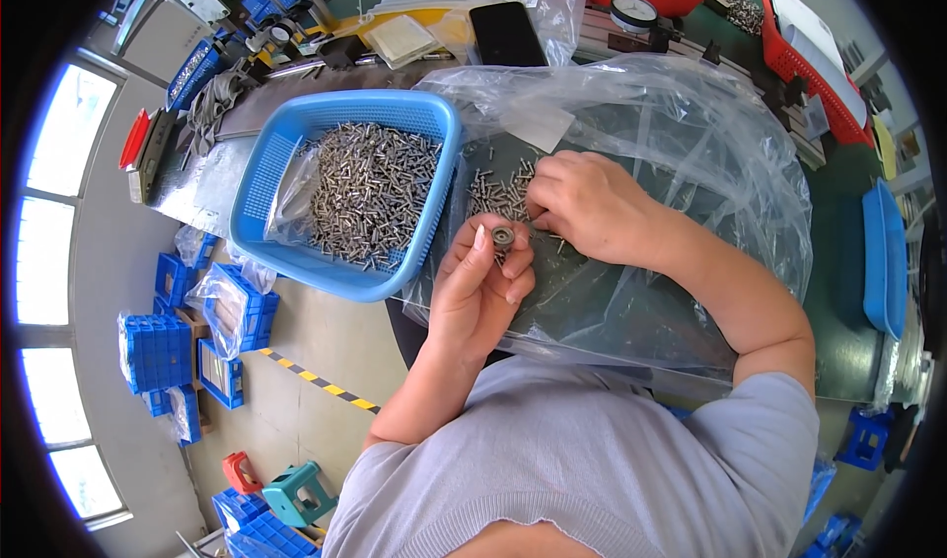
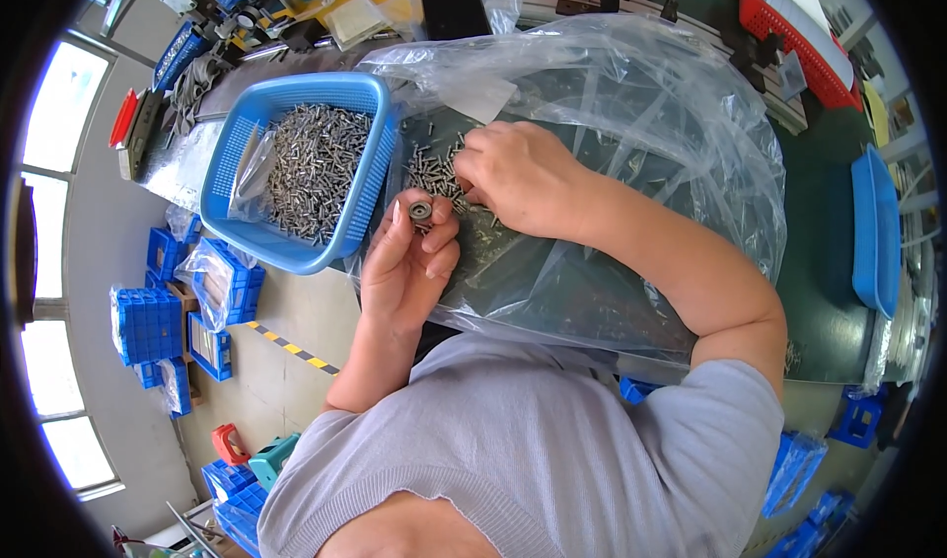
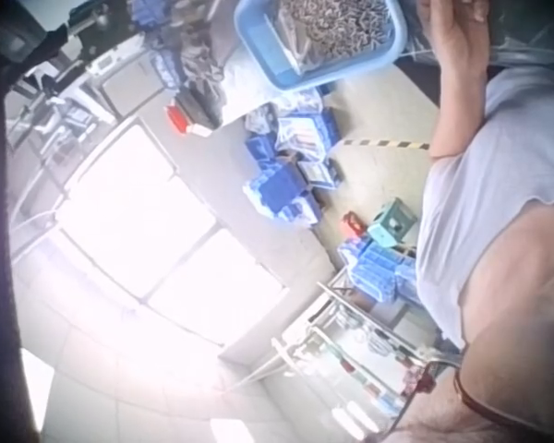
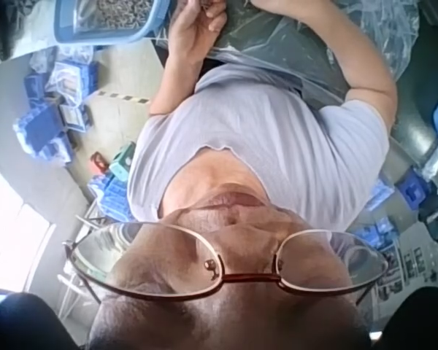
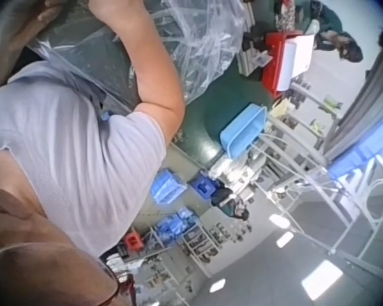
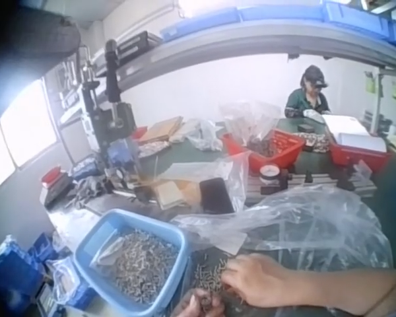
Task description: Assembling small metal pins into a circular component at a workbench.
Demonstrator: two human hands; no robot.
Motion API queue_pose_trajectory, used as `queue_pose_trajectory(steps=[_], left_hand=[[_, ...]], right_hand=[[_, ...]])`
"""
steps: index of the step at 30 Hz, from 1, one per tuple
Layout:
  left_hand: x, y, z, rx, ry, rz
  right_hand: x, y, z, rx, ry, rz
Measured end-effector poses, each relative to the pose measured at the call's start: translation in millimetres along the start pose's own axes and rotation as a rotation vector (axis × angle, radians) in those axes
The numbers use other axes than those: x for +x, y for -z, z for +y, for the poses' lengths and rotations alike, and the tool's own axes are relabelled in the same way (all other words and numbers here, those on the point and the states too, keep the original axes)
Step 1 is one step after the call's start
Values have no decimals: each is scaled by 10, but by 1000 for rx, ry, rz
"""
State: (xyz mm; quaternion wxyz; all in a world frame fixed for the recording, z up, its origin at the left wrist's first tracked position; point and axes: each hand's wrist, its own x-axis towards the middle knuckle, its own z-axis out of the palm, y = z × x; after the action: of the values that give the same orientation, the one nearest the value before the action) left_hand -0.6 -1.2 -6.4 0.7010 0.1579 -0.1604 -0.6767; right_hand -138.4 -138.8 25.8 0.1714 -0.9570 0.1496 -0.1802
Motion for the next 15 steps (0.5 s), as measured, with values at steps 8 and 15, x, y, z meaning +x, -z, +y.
queue_pose_trajectory(steps=[8, 15], left_hand=[[-5, -28, -3, 13, 8, 21], [-16, -47, 17, 23, 30, 33]], right_hand=[[-14, 65, -8, -1, -18, -60], [91, 349, -112, 591, -286, -107]])
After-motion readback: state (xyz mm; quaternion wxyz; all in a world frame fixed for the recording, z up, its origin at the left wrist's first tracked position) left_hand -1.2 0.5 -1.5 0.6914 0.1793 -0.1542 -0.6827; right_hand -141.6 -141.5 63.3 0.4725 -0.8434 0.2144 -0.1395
